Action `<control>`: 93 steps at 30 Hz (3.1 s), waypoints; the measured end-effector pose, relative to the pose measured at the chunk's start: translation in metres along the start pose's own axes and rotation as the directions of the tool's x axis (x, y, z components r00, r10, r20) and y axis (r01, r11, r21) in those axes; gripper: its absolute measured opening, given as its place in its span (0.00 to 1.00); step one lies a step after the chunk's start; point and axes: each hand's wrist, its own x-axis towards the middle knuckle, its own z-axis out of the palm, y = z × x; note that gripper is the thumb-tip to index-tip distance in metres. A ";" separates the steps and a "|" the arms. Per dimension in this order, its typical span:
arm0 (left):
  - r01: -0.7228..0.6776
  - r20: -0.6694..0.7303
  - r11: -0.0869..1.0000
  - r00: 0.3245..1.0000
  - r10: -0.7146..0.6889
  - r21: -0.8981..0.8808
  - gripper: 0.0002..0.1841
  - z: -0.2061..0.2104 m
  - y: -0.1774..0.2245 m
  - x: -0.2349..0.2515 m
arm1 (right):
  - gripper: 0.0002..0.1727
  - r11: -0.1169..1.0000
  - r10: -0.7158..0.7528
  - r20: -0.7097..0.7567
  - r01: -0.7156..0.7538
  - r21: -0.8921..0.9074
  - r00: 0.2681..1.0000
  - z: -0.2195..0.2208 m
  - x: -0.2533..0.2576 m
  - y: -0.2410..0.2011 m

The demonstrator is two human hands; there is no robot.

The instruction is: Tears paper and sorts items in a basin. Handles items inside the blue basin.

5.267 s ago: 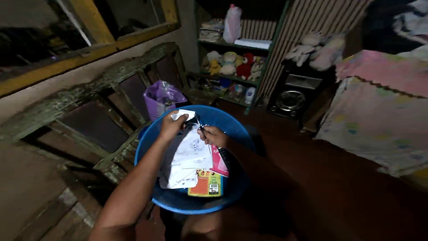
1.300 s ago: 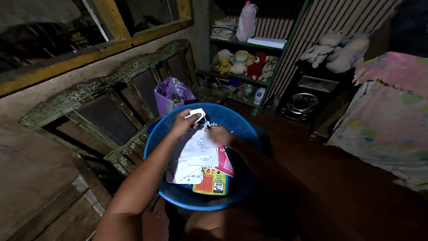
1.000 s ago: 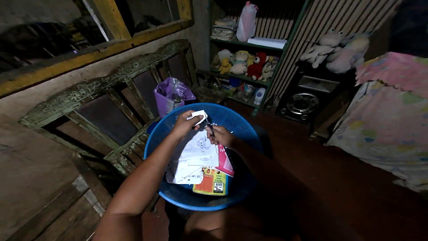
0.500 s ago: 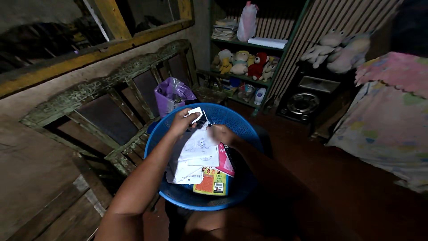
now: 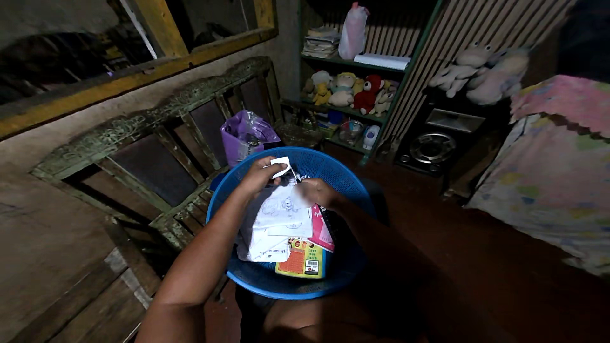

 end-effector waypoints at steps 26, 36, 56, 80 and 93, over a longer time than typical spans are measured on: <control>-0.119 -0.097 0.857 0.977 0.192 0.501 0.09 -0.023 -0.007 0.019 | 0.40 0.763 0.117 -0.007 -0.094 -0.640 0.993 -0.003 0.002 0.005; -0.226 -0.022 0.490 0.893 0.449 0.842 0.11 -0.020 -0.016 0.021 | 0.23 0.584 -0.015 0.114 0.102 -0.805 0.993 0.033 -0.010 -0.005; -0.165 0.039 0.322 0.931 0.363 0.932 0.15 -0.028 -0.024 0.038 | 0.48 0.461 0.352 -0.329 -0.468 -0.754 0.876 0.012 -0.063 0.005; -0.086 -0.021 0.434 0.971 0.237 0.897 0.15 -0.032 -0.021 0.036 | 0.15 0.986 0.074 -0.395 -0.009 0.164 0.916 -0.033 -0.086 0.023; -0.119 0.015 0.402 0.968 0.251 0.908 0.13 -0.030 -0.023 0.045 | 0.30 0.835 0.263 -0.538 0.091 0.543 0.801 -0.026 -0.100 0.019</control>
